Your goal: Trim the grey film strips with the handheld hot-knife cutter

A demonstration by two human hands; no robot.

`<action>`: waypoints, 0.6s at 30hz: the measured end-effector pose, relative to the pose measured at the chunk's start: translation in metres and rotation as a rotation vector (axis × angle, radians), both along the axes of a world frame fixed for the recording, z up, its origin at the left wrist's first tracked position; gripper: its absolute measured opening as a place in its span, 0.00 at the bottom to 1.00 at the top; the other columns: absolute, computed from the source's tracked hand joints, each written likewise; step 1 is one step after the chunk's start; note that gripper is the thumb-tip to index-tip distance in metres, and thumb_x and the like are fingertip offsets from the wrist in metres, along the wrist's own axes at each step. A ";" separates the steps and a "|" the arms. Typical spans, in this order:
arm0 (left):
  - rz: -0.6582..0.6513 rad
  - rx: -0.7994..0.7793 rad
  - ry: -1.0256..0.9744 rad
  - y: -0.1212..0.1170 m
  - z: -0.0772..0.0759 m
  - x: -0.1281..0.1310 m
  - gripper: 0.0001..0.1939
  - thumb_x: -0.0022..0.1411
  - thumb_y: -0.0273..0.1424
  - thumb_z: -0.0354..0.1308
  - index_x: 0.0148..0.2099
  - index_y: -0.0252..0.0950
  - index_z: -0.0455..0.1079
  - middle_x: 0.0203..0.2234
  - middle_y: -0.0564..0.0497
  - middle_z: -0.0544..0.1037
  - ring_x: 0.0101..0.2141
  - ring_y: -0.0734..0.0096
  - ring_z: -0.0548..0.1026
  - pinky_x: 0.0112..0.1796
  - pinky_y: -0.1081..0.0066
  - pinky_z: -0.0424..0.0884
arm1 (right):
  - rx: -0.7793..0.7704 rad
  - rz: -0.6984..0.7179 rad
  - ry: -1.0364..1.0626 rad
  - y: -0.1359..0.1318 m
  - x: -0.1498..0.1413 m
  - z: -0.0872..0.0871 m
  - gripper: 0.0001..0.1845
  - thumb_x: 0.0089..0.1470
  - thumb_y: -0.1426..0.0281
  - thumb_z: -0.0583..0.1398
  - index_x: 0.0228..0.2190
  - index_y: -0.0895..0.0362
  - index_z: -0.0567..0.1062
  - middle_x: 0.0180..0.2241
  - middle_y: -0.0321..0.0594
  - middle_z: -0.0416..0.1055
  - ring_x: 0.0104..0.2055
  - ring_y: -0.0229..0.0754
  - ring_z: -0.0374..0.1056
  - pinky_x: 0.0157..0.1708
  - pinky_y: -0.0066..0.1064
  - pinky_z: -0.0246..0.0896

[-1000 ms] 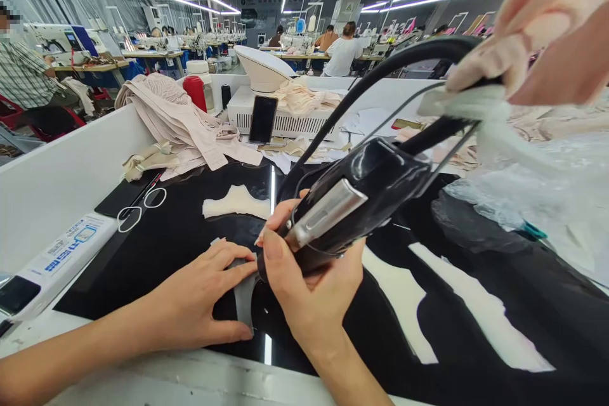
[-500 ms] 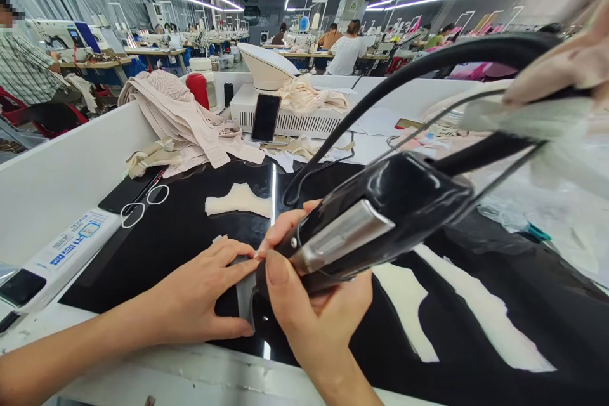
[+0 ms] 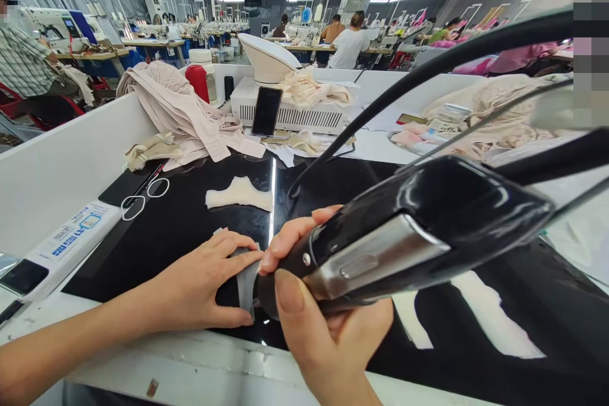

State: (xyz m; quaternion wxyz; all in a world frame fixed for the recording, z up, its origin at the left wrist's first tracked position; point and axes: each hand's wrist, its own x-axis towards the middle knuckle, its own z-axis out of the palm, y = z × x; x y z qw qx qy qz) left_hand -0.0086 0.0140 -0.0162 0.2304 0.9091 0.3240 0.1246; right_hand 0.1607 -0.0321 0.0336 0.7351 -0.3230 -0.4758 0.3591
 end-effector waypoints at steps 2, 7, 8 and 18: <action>-0.001 0.003 0.002 0.000 0.001 0.000 0.41 0.54 0.46 0.71 0.65 0.36 0.65 0.60 0.41 0.68 0.59 0.50 0.66 0.65 0.47 0.54 | -0.018 0.001 0.001 -0.001 0.000 0.001 0.20 0.51 0.62 0.71 0.43 0.49 0.70 0.29 0.32 0.71 0.27 0.39 0.67 0.28 0.35 0.68; -0.006 0.009 -0.008 0.001 0.000 0.000 0.40 0.54 0.46 0.71 0.64 0.36 0.65 0.60 0.41 0.68 0.59 0.50 0.66 0.65 0.46 0.54 | 0.007 0.002 -0.014 -0.002 0.000 -0.002 0.19 0.53 0.63 0.70 0.44 0.49 0.70 0.29 0.32 0.71 0.27 0.39 0.67 0.28 0.35 0.67; -0.006 0.009 -0.012 0.001 -0.001 0.000 0.40 0.54 0.46 0.71 0.64 0.37 0.65 0.60 0.41 0.68 0.59 0.50 0.66 0.65 0.46 0.54 | 0.014 0.000 -0.019 -0.002 0.000 -0.003 0.19 0.54 0.63 0.69 0.44 0.48 0.70 0.29 0.32 0.71 0.27 0.39 0.68 0.28 0.35 0.68; -0.032 0.023 -0.141 0.002 -0.004 -0.006 0.12 0.70 0.31 0.59 0.54 0.37 0.71 0.52 0.46 0.76 0.55 0.61 0.72 0.66 0.47 0.53 | 0.002 -0.114 -0.028 0.004 0.018 0.007 0.20 0.46 0.65 0.73 0.40 0.49 0.74 0.27 0.30 0.73 0.26 0.40 0.68 0.25 0.33 0.69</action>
